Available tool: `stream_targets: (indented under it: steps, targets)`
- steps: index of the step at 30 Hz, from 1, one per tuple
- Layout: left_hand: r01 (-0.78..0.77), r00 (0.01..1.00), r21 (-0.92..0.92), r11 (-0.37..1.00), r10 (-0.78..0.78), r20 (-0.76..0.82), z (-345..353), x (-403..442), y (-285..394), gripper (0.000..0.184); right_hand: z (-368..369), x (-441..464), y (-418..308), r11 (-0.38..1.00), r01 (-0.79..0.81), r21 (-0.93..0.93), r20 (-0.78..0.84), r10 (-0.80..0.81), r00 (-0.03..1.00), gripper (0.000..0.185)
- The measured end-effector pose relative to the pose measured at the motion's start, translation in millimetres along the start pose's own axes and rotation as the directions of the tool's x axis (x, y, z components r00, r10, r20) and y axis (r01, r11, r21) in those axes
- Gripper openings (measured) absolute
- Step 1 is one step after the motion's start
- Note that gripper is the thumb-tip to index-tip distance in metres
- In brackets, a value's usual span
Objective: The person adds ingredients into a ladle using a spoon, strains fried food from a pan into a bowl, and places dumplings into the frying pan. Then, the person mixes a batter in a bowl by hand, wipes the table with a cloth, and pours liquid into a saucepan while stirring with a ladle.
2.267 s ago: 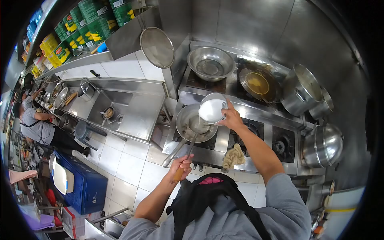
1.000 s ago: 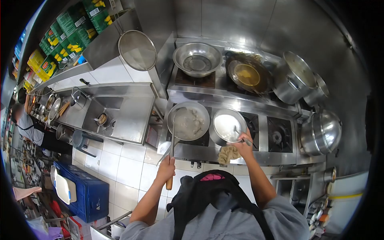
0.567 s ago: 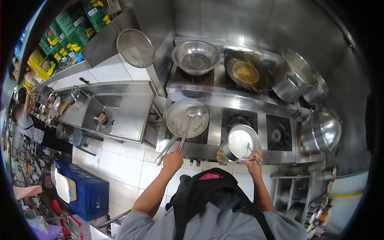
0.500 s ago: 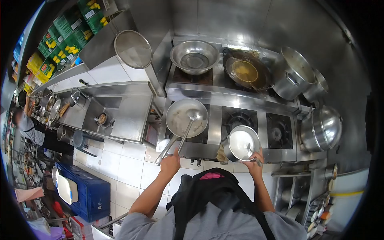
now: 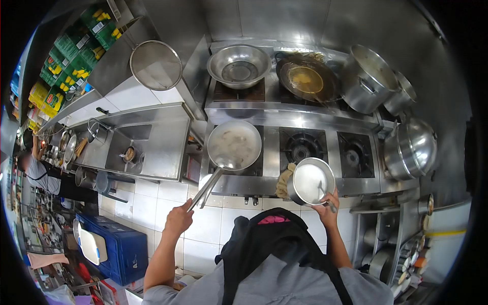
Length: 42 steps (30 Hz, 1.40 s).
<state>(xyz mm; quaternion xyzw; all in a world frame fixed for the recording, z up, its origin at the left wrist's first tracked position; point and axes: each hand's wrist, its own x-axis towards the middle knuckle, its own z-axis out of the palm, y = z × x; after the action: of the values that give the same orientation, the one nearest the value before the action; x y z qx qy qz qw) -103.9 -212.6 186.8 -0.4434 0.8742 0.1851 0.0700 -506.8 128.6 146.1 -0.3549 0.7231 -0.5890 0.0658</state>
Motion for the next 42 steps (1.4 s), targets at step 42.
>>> stream_targets:
  steps: [42]
  targets:
    - [0.214, 0.977, -0.646, 0.732, -0.147, 0.157, 90.7, 67.8, 51.2, 0.053, 4.9, 8.9, 24.7, 0.968, 0.077, -0.239, 0.12, -0.049, 0.992, 0.047]
